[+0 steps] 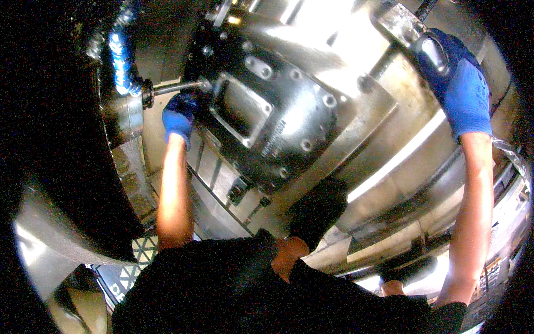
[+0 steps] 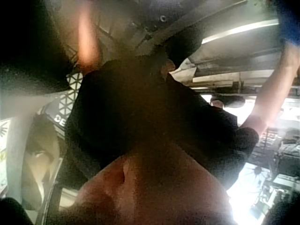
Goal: The person uses a handheld spray nozzle to clean the interior surface of a large metal machine component, focusing on a specific panel area. They then remove a small metal part from the machine, inspect it, and place it on a nearby control panel before interacting with the machine's interface.
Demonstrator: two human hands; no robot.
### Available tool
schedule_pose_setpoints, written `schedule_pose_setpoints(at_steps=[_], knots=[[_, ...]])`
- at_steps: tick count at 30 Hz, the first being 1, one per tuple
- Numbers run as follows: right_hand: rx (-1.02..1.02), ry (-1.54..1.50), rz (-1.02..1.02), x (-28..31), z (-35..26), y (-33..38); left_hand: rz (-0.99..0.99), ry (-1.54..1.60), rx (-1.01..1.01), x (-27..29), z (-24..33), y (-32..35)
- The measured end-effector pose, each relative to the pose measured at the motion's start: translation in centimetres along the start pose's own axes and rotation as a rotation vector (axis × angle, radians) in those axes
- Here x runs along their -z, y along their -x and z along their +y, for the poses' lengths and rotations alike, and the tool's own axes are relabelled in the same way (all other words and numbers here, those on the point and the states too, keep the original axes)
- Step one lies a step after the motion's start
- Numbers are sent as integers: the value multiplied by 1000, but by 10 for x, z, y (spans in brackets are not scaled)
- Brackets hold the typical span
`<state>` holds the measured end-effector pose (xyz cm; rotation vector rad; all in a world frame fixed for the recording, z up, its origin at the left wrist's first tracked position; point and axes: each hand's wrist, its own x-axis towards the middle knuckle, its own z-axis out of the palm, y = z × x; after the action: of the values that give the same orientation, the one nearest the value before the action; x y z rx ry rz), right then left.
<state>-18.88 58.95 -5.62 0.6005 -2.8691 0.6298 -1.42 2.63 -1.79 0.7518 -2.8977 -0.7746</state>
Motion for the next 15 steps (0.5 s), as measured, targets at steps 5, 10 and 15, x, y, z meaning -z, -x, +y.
schedule_pose_setpoints(at_steps=[5, 10, 15], knots=[[-5, 15, -6, 1, 0, 0, 20, -157, -90, -1, -5, -3], [-20, 7, -17, 1, 2, 2, 82, -14, 41, -9, 8, -2], [1, 16, 2, -3, 4, 0, 158, -319, -97, -4, 13, -3]])
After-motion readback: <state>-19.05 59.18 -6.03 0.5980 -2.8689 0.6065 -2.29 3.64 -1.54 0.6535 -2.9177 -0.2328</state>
